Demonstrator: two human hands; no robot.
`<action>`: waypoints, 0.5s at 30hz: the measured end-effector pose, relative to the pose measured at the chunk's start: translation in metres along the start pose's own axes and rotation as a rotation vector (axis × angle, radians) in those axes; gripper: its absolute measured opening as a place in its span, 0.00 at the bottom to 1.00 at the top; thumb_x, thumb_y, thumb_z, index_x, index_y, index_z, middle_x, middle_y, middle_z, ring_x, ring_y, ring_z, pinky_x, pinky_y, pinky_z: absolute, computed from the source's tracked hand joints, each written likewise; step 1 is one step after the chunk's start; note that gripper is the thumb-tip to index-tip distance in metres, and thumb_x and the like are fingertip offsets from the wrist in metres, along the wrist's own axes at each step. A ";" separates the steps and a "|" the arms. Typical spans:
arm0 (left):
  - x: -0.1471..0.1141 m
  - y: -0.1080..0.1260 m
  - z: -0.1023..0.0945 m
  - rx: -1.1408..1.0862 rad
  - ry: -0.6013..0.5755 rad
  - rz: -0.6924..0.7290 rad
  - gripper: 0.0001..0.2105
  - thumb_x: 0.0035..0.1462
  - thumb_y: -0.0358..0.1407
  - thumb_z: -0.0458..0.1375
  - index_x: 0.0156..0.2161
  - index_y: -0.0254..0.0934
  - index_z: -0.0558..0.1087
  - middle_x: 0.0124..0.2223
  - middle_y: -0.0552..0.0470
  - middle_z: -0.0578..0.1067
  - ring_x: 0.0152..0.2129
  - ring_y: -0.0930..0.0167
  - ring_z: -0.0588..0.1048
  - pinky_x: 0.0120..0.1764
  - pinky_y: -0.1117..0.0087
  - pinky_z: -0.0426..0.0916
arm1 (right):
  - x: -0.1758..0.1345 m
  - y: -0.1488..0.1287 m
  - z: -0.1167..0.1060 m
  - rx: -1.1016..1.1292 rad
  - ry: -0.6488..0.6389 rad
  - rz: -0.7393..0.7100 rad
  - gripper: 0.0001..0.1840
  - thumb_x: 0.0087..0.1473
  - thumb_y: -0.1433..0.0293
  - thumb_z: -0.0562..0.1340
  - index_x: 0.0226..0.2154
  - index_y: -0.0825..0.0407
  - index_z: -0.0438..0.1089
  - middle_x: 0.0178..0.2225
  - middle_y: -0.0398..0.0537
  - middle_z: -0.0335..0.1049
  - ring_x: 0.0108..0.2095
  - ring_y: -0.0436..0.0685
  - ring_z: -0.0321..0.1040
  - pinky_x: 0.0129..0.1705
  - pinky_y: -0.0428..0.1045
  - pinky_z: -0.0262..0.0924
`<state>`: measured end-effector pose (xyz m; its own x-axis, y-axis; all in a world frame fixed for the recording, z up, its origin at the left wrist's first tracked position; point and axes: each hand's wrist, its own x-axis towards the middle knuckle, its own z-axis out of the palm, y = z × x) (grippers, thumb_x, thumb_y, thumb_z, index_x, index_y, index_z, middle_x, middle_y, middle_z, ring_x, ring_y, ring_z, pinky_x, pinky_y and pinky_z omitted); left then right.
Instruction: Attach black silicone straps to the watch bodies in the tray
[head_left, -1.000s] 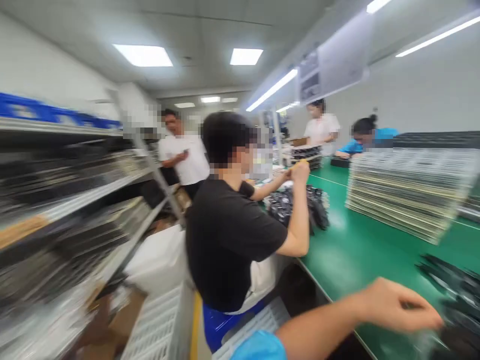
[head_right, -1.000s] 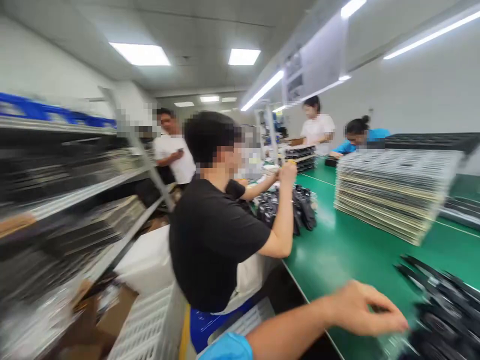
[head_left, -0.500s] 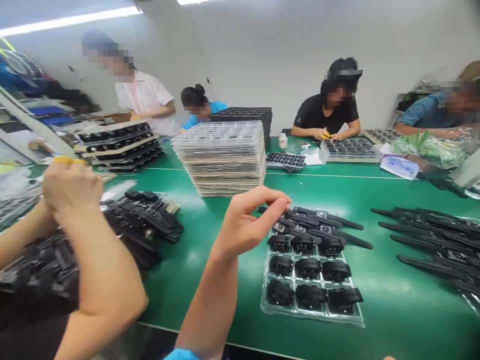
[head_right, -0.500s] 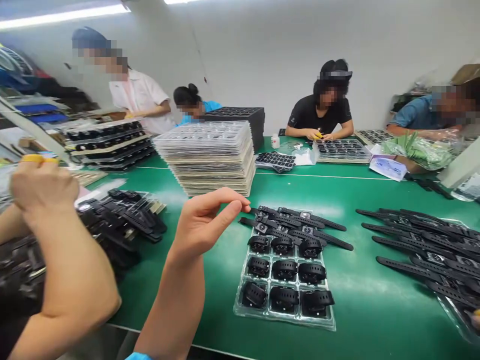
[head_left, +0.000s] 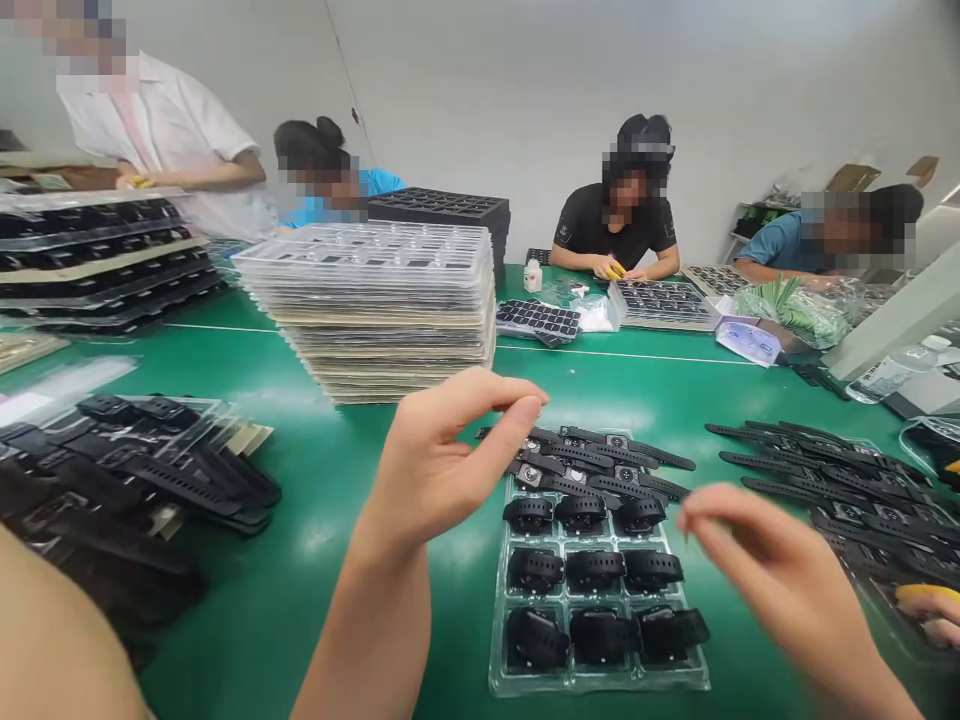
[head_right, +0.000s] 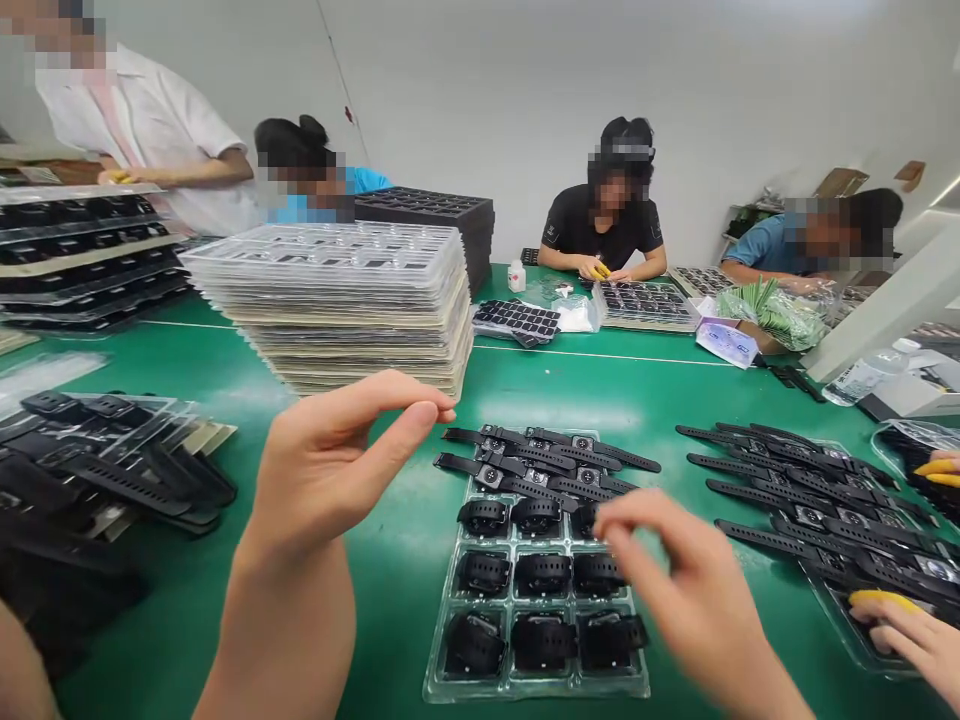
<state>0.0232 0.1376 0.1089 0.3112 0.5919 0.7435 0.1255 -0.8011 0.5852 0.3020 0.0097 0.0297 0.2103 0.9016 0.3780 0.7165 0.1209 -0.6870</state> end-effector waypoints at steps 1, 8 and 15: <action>-0.001 0.000 -0.002 -0.006 0.018 0.001 0.06 0.62 0.27 0.60 0.37 0.39 0.79 0.34 0.54 0.81 0.31 0.71 0.78 0.36 0.69 0.72 | 0.013 0.009 0.001 -0.094 -0.046 -0.008 0.14 0.63 0.58 0.60 0.39 0.45 0.79 0.41 0.51 0.80 0.42 0.65 0.75 0.42 0.55 0.69; 0.000 -0.001 -0.006 0.057 0.024 0.048 0.06 0.62 0.27 0.60 0.37 0.38 0.79 0.34 0.54 0.81 0.31 0.72 0.78 0.36 0.70 0.72 | 0.088 0.063 0.034 -0.499 -0.633 0.046 0.10 0.60 0.67 0.63 0.34 0.48 0.81 0.40 0.49 0.80 0.41 0.62 0.75 0.43 0.52 0.66; -0.004 0.003 -0.016 0.063 0.046 0.057 0.06 0.63 0.28 0.59 0.37 0.38 0.78 0.34 0.53 0.80 0.32 0.71 0.78 0.36 0.70 0.71 | 0.095 0.039 0.061 -0.751 -0.773 0.170 0.12 0.67 0.61 0.63 0.43 0.53 0.74 0.42 0.49 0.75 0.39 0.56 0.74 0.43 0.55 0.71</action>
<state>0.0076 0.1348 0.1129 0.2757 0.5474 0.7901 0.1682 -0.8368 0.5211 0.3099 0.1255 0.0010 0.0588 0.9317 -0.3585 0.9961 -0.0782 -0.0397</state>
